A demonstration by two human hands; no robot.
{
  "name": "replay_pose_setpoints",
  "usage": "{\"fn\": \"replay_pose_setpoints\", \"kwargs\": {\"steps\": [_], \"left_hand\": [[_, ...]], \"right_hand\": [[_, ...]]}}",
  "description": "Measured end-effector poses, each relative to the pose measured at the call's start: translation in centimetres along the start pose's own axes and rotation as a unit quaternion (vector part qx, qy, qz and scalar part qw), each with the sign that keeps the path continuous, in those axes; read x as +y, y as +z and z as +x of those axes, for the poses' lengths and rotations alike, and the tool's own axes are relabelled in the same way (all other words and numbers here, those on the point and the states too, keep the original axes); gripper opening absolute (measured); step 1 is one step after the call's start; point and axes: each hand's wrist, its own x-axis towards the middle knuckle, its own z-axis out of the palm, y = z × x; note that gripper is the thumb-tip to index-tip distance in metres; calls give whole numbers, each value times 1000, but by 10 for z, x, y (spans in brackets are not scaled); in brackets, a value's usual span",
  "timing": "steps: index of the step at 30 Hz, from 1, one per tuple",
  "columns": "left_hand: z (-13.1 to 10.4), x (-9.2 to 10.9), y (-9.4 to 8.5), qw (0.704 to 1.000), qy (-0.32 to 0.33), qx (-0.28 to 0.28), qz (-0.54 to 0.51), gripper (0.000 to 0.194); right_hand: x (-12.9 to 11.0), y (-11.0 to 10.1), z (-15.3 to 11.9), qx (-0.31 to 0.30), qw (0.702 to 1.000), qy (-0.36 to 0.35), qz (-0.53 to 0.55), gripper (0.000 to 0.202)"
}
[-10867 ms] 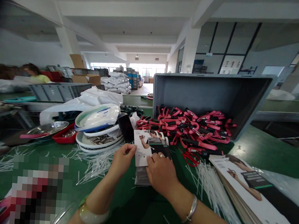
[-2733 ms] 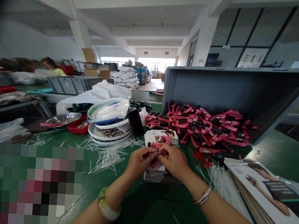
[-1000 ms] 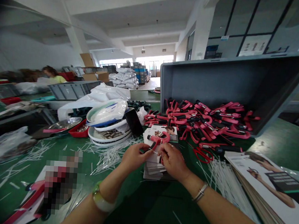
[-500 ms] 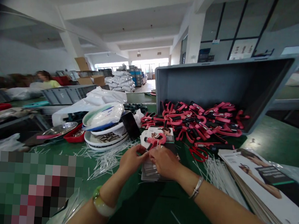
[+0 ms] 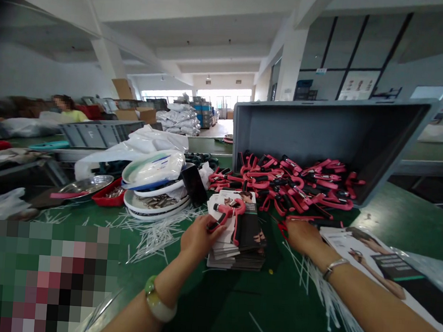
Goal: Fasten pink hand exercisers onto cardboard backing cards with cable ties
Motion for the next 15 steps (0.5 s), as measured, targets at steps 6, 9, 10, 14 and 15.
{"fn": "replay_pose_setpoints", "kwargs": {"steps": [6,9,10,14,15], "left_hand": [[-1,9,-1,995,80,54,-7,32],[7,23,0,993,107,46,33,23],[10,27,2,993,103,36,41,20],[27,34,10,997,61,9,-49,16],[31,32,13,994,46,4,-95,16]], "right_hand": [[-8,7,8,-73,996,-9,-43,23],[0,-2,8,-84,996,-4,-35,32],[3,-6,6,-89,996,-1,-26,31],[4,-21,-10,-107,986,7,128,34],[-1,-25,-15,-102,981,-9,162,38]]}}
